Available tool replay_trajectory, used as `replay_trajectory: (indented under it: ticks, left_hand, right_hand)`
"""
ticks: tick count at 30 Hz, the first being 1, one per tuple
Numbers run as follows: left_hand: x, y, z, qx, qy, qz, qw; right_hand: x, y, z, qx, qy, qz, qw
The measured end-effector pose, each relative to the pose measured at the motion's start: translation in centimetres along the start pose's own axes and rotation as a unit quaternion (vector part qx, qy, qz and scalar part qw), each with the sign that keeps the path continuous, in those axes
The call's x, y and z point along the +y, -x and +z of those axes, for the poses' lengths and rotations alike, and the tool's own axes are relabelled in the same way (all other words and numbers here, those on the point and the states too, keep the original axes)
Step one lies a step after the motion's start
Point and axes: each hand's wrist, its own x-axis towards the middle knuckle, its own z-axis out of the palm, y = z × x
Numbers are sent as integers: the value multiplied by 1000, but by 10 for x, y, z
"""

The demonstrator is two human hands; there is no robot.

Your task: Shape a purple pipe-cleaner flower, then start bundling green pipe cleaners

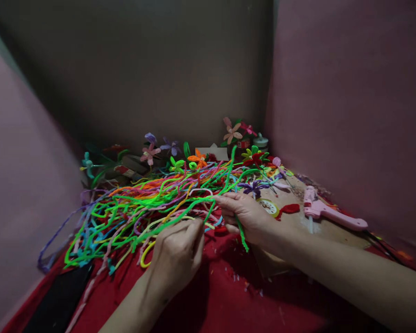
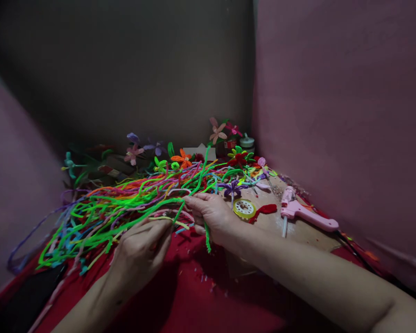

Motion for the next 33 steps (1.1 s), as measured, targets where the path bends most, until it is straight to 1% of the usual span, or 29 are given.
replay_trajectory:
  ticks: [2, 3, 5, 6, 7, 8, 9, 10, 12, 16, 20, 24, 29, 31, 33]
  left_hand:
    - [8, -6, -5, -30, 111, -71, 991]
    - [13, -10, -7, -55, 186, -112, 975]
    - [21, -15, -8, -80, 326, -191, 922]
    - [24, -17, -8, -79, 378, -225, 894]
    - [26, -18, -6, -71, 415, -257, 870]
    - [28, -18, -5, -61, 439, -281, 851]
    - [29, -18, -3, -53, 451, -299, 839]
    - [29, -17, -1, -48, 455, -309, 833]
    - [29, -14, -1, -36, 456, -316, 831]
    - [29, -13, -5, 22, 469, -337, 816]
    - [30, -13, -8, 30, 463, -351, 813]
    - [29, -13, -6, 53, 478, -363, 798]
    - [27, -12, -3, 52, 524, -347, 776]
    - [27, -11, -3, 47, 528, -335, 779]
    - [26, -10, -3, 25, 522, -322, 790]
  right_hand:
    - [2, 2, 2, 8, -5, 5, 1000]
    - [3, 3, 4, 12, -7, 11, 1000]
    - [8, 5, 6, 14, -3, 16, 1000]
    - [10, 6, 7, 12, 1, 14, 1000]
    - [13, 7, 8, 8, 5, 12, 1000]
    - [15, 7, 8, 4, 8, 9, 1000]
    - [17, 7, 8, 0, 7, 7, 1000]
    - [18, 8, 8, -7, 4, 9, 1000]
    - [19, 8, 8, -20, -7, 14, 1000]
    - [16, 10, 9, -36, -19, -1, 999]
    - [18, 11, 10, -39, -27, 1, 999]
    - [21, 12, 11, -36, -29, 17, 999]
    - [20, 14, 12, -32, -18, 34, 999]
    - [19, 15, 12, -30, -14, 43, 999]
    - [18, 15, 12, -26, -9, 47, 998]
